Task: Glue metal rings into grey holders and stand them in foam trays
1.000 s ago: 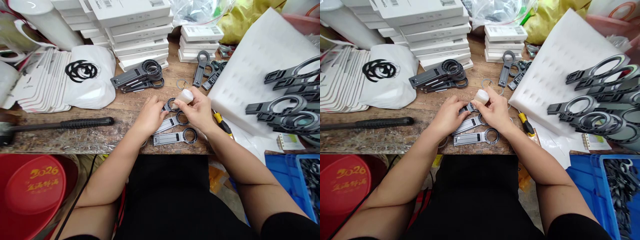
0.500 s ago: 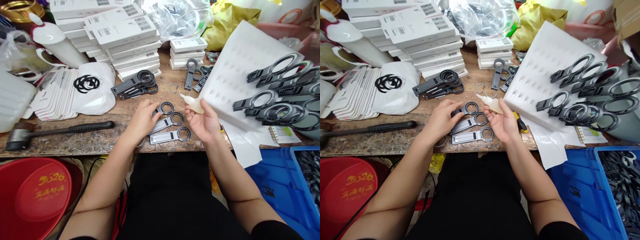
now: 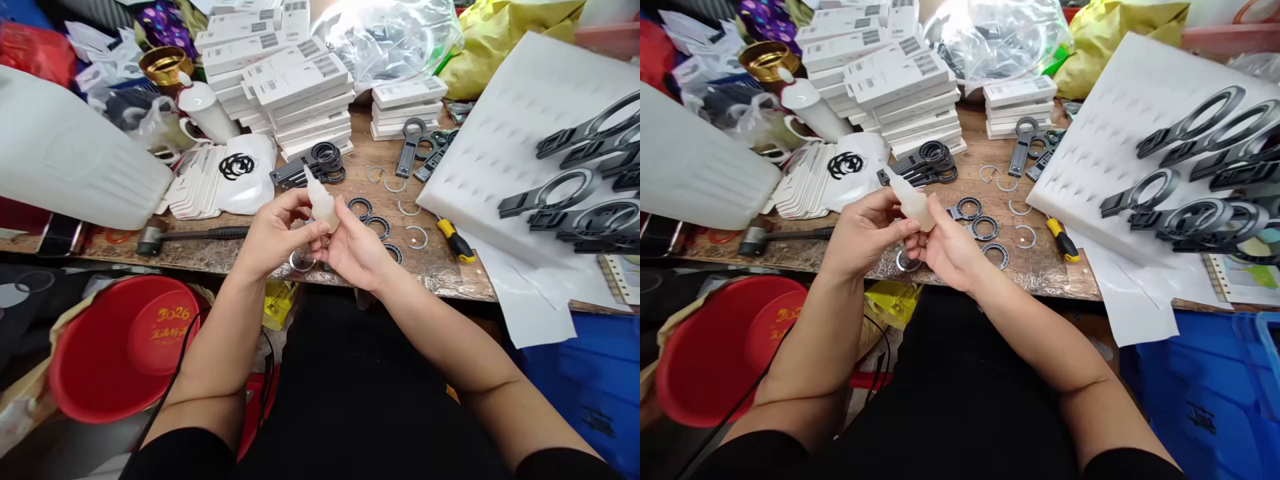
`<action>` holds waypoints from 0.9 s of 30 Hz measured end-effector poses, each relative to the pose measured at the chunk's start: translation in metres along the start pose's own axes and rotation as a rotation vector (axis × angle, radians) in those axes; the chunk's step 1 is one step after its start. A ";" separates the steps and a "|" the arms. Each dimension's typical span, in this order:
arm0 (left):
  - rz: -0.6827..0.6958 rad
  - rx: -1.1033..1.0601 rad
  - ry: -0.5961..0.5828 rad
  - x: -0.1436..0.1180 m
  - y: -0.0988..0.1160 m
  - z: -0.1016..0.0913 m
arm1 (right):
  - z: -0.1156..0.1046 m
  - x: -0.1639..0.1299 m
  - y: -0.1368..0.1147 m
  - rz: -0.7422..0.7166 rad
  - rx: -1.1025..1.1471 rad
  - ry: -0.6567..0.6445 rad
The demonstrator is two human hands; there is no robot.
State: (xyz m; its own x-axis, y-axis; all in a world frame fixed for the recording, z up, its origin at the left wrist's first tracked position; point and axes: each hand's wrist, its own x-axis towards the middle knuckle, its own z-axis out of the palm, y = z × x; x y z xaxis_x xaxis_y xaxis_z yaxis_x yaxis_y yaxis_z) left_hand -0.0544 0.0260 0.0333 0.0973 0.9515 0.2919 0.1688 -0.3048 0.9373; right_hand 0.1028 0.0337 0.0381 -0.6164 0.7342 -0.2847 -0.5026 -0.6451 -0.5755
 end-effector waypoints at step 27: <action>-0.213 0.687 0.261 -0.019 -0.047 -0.062 | -0.049 -0.007 0.072 -1.106 -2.249 -0.137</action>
State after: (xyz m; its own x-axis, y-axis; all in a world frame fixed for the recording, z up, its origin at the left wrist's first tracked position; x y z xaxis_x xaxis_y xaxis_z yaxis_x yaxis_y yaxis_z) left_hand -0.1248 0.0251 -0.0046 -0.2260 0.9457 0.2337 0.7385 0.0099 0.6742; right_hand 0.1007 -0.0072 -0.0389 -0.7627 0.4255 0.4870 0.4823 0.8760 -0.0100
